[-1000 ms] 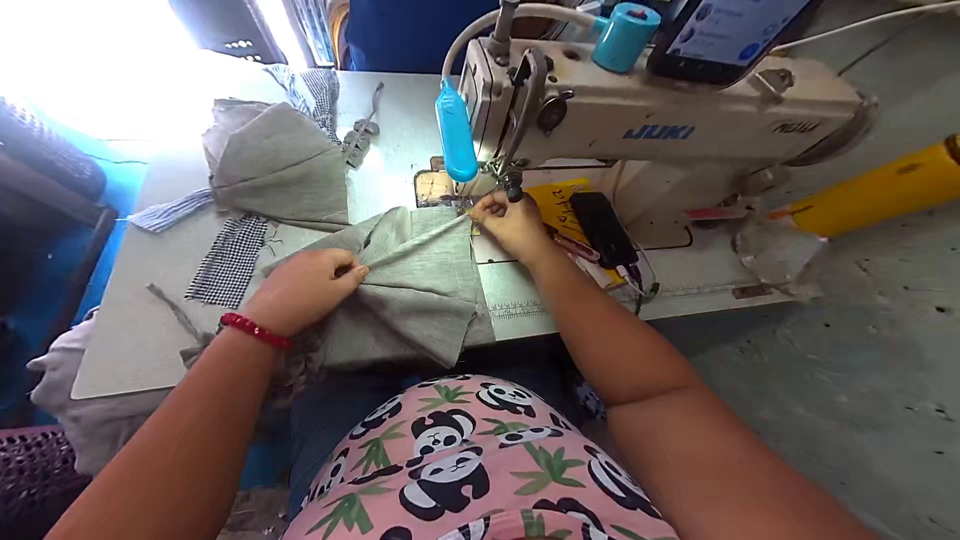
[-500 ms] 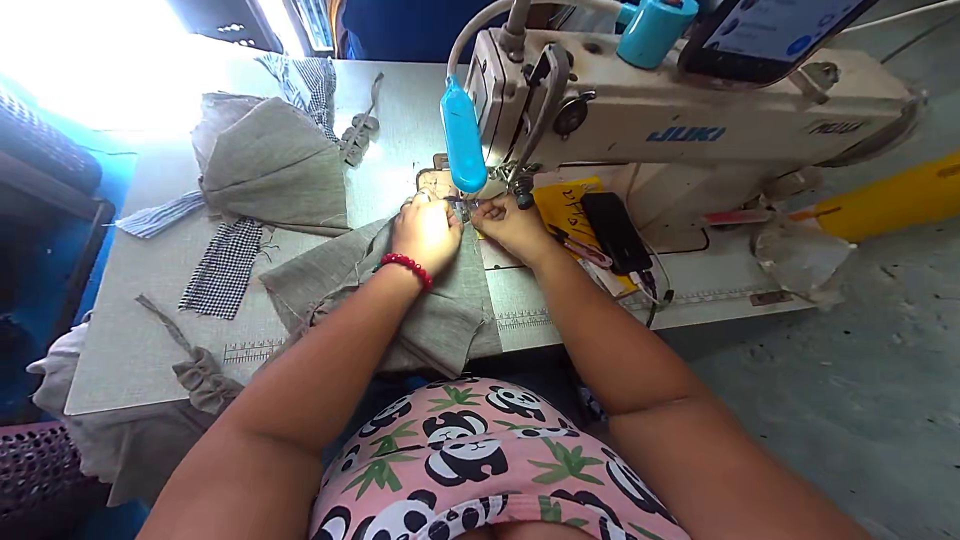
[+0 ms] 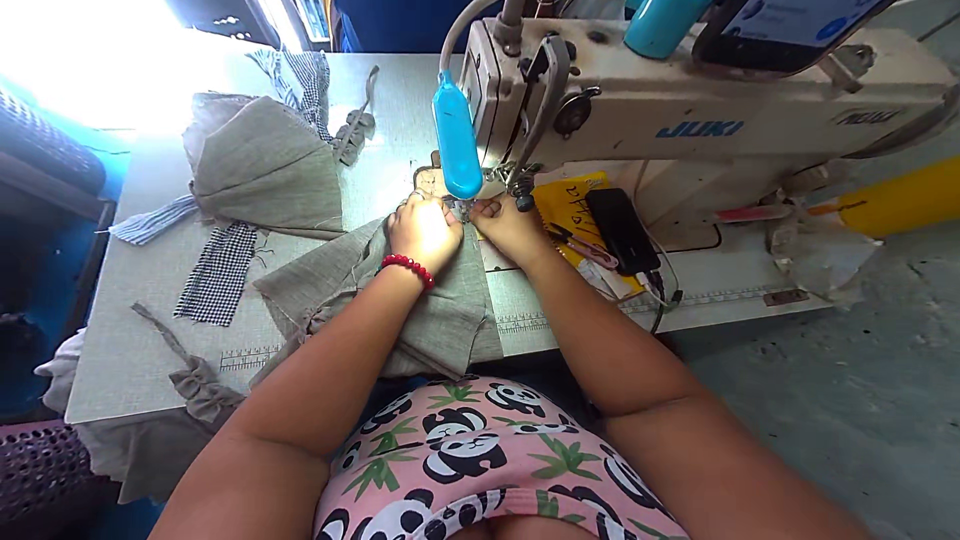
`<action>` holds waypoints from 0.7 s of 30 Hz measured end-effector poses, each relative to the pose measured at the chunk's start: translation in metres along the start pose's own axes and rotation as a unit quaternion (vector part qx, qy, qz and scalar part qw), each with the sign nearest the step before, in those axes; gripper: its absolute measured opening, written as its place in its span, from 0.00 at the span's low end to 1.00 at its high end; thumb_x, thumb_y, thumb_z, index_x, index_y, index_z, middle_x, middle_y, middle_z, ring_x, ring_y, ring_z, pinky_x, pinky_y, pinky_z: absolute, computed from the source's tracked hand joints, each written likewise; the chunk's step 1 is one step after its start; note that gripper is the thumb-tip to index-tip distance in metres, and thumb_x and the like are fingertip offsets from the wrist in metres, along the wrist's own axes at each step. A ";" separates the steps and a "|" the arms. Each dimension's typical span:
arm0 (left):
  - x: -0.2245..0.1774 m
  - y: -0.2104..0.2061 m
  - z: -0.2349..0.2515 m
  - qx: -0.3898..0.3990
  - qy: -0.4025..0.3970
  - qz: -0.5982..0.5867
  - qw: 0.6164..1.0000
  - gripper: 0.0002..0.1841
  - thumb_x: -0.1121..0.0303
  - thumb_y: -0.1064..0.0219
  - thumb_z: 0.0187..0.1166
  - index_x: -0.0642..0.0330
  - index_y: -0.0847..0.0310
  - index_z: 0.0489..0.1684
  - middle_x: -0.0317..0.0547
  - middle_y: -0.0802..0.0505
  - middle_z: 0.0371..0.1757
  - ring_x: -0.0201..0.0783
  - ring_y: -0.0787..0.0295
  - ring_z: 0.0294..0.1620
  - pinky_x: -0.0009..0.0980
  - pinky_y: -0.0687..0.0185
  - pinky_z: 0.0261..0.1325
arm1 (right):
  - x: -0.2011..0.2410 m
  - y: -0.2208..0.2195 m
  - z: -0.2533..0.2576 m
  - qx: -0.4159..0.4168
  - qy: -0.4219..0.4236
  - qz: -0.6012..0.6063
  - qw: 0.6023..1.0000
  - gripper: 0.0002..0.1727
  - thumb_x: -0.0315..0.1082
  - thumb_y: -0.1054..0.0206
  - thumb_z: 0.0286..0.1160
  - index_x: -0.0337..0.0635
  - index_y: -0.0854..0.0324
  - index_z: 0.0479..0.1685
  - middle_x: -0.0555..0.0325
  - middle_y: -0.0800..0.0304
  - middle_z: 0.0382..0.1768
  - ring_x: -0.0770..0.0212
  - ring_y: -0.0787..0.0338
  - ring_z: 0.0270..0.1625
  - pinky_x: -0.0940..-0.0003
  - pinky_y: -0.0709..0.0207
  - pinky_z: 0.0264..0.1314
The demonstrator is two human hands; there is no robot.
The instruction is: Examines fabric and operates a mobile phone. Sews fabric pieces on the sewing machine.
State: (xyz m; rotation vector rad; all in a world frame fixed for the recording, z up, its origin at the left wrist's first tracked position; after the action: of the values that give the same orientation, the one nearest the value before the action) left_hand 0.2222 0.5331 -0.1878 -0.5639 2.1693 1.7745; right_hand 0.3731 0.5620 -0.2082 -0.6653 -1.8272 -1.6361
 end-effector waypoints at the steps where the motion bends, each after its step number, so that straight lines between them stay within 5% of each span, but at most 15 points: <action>1: 0.002 -0.001 -0.001 -0.012 -0.001 -0.006 1.000 0.14 0.56 0.33 0.76 0.57 0.11 0.39 0.57 0.12 0.56 0.57 0.17 0.66 0.61 0.29 0.66 | 0.000 0.000 0.000 -0.004 0.002 0.000 1.000 0.15 0.43 0.27 0.73 0.40 0.11 0.47 0.52 0.07 0.42 0.55 0.09 0.49 0.47 0.19 0.58; 6: 0.003 -0.004 -0.008 -0.050 -0.013 -0.020 0.998 0.14 0.56 0.34 0.78 0.55 0.10 0.41 0.53 0.11 0.60 0.55 0.19 0.70 0.61 0.33 0.72 | 0.011 0.014 -0.042 -0.025 0.108 -0.020 0.994 0.15 0.37 0.33 0.81 0.37 0.15 0.56 0.46 0.10 0.52 0.52 0.10 0.52 0.54 0.16 0.59; 11: 0.007 -0.007 -0.008 -0.067 -0.032 -0.028 0.997 0.15 0.53 0.35 0.79 0.55 0.10 0.42 0.53 0.12 0.61 0.54 0.21 0.71 0.60 0.35 0.73 | 0.008 -0.004 -0.133 -0.067 0.321 -0.184 0.927 0.16 0.42 0.39 0.80 0.49 0.06 0.51 0.56 0.08 0.62 0.48 0.17 0.74 0.36 0.35 0.80; 21: 0.007 -0.006 -0.007 -0.063 -0.024 -0.018 0.998 0.16 0.52 0.35 0.81 0.55 0.11 0.43 0.53 0.13 0.60 0.54 0.22 0.71 0.60 0.35 0.73 | 0.015 -0.015 -0.130 -0.060 0.325 -0.177 0.927 0.15 0.38 0.39 0.78 0.46 0.07 0.48 0.54 0.07 0.58 0.48 0.16 0.73 0.36 0.37 0.82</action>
State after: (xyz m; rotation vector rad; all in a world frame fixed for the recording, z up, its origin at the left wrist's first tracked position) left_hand 0.2194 0.5241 -0.1950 -0.5793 2.0153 1.8948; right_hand 0.3650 0.4307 -0.1991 0.1846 -1.4036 -1.9081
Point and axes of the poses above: each hand's wrist, its own z-axis towards the middle knuckle, its own y-axis out of the back of the hand, x = y × z, the point moved 5 cm from there along z, towards the middle knuckle
